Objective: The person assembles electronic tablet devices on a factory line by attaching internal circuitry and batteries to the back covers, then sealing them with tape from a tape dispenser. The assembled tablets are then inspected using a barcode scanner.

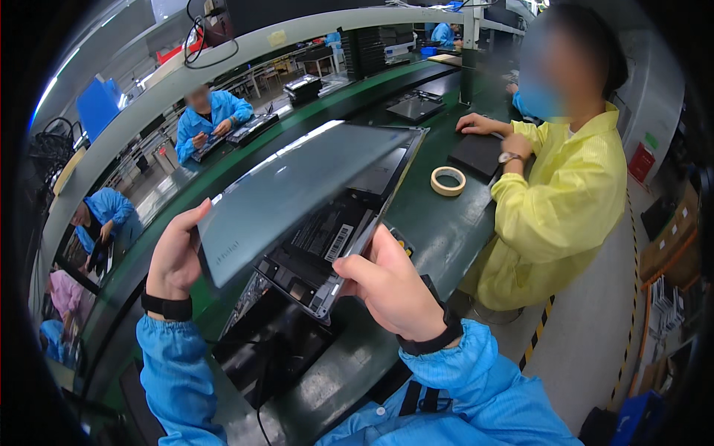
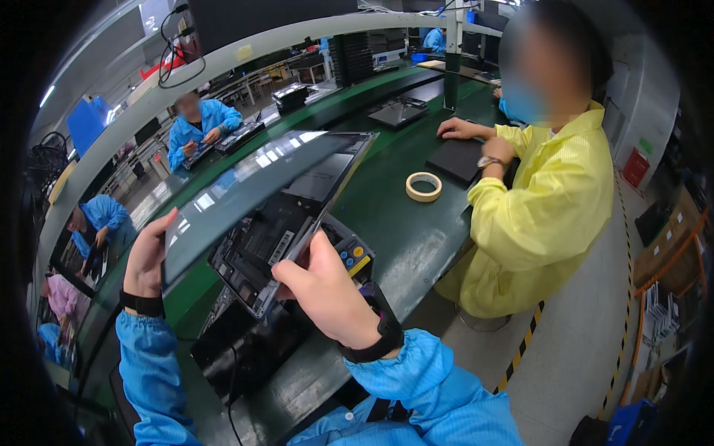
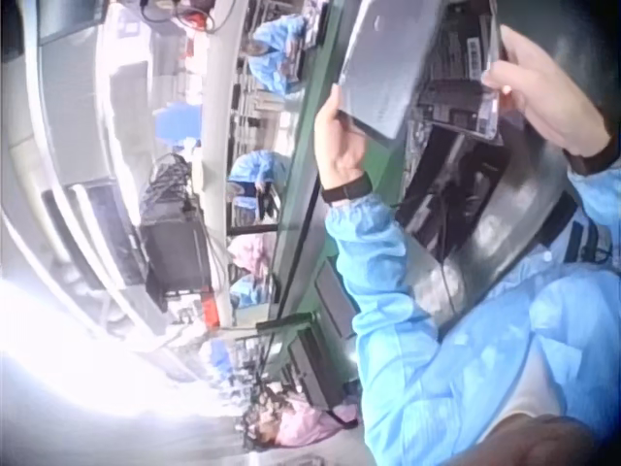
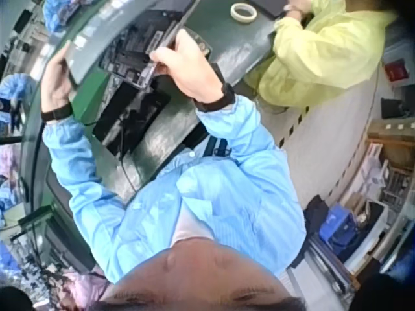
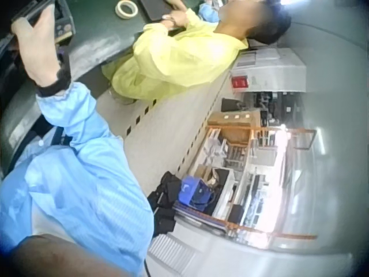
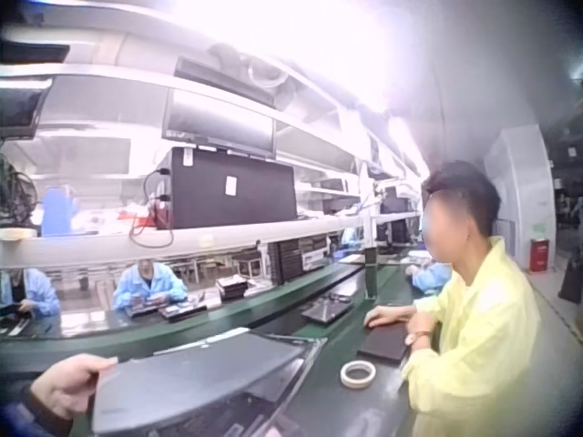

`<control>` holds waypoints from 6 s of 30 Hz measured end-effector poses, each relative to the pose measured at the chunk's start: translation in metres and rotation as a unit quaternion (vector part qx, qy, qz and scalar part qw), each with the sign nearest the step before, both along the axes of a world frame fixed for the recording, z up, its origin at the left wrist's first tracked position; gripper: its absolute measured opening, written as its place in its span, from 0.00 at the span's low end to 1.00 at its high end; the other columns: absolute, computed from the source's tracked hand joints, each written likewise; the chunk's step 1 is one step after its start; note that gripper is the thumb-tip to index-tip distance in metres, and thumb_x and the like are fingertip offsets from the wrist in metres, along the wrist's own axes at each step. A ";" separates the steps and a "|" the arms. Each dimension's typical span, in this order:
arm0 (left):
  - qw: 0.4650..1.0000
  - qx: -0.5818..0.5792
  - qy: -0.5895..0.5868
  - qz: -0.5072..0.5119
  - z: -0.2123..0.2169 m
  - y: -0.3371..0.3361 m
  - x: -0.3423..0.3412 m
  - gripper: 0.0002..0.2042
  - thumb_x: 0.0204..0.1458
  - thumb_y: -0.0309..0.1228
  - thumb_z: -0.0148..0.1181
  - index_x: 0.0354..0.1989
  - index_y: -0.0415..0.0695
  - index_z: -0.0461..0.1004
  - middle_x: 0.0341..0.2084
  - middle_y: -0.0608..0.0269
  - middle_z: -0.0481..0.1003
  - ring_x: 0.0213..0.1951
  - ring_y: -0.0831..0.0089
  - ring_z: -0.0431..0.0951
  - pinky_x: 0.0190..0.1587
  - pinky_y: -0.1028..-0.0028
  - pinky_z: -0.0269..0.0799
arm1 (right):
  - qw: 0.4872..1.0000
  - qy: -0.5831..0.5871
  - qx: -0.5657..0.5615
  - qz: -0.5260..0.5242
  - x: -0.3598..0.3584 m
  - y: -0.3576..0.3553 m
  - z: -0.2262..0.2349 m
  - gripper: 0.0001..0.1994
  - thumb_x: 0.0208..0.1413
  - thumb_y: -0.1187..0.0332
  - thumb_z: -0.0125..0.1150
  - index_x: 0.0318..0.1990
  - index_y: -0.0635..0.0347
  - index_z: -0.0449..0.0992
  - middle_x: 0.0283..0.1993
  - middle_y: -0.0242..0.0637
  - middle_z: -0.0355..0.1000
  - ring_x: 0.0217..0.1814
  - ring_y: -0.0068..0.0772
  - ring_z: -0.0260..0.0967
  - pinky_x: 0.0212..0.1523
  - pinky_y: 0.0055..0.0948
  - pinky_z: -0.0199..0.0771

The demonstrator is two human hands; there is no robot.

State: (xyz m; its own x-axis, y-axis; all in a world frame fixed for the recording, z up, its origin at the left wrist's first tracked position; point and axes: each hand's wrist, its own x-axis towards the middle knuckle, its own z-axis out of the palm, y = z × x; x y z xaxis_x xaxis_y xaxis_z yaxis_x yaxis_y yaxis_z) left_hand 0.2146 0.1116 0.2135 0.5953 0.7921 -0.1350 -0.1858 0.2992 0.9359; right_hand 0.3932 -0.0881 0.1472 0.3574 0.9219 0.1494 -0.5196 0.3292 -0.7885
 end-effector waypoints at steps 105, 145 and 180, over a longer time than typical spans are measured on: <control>0.992 -0.084 -0.097 0.010 -0.021 -0.105 -0.044 0.13 0.60 0.28 0.44 0.44 0.27 0.65 0.40 0.47 0.72 0.40 0.64 0.78 0.45 0.74 0.78 | 0.997 0.025 -0.007 0.078 -0.023 -0.011 -0.010 0.14 0.55 0.70 0.46 0.48 0.66 0.66 0.43 0.38 0.69 0.44 0.31 0.70 0.44 0.33 0.76; 0.996 0.077 0.003 -0.042 0.003 -0.099 -0.062 0.13 0.58 0.30 0.47 0.44 0.32 0.67 0.35 0.48 0.76 0.35 0.65 0.80 0.29 0.76 0.80 | 0.975 0.091 0.013 0.202 0.007 -0.004 -0.030 0.19 0.51 0.73 0.41 0.51 0.70 0.67 0.47 0.44 0.72 0.45 0.30 0.72 0.47 0.28 0.73; 0.981 0.098 -0.010 0.168 -0.034 -0.068 -0.272 0.09 0.57 0.27 0.46 0.40 0.33 0.68 0.35 0.53 0.74 0.35 0.65 0.79 0.38 0.70 0.79 | 0.960 0.143 -0.002 0.239 -0.285 0.101 -0.084 0.24 0.49 0.85 0.47 0.56 0.62 0.56 0.54 0.39 0.62 0.56 0.34 0.61 0.56 0.37 0.63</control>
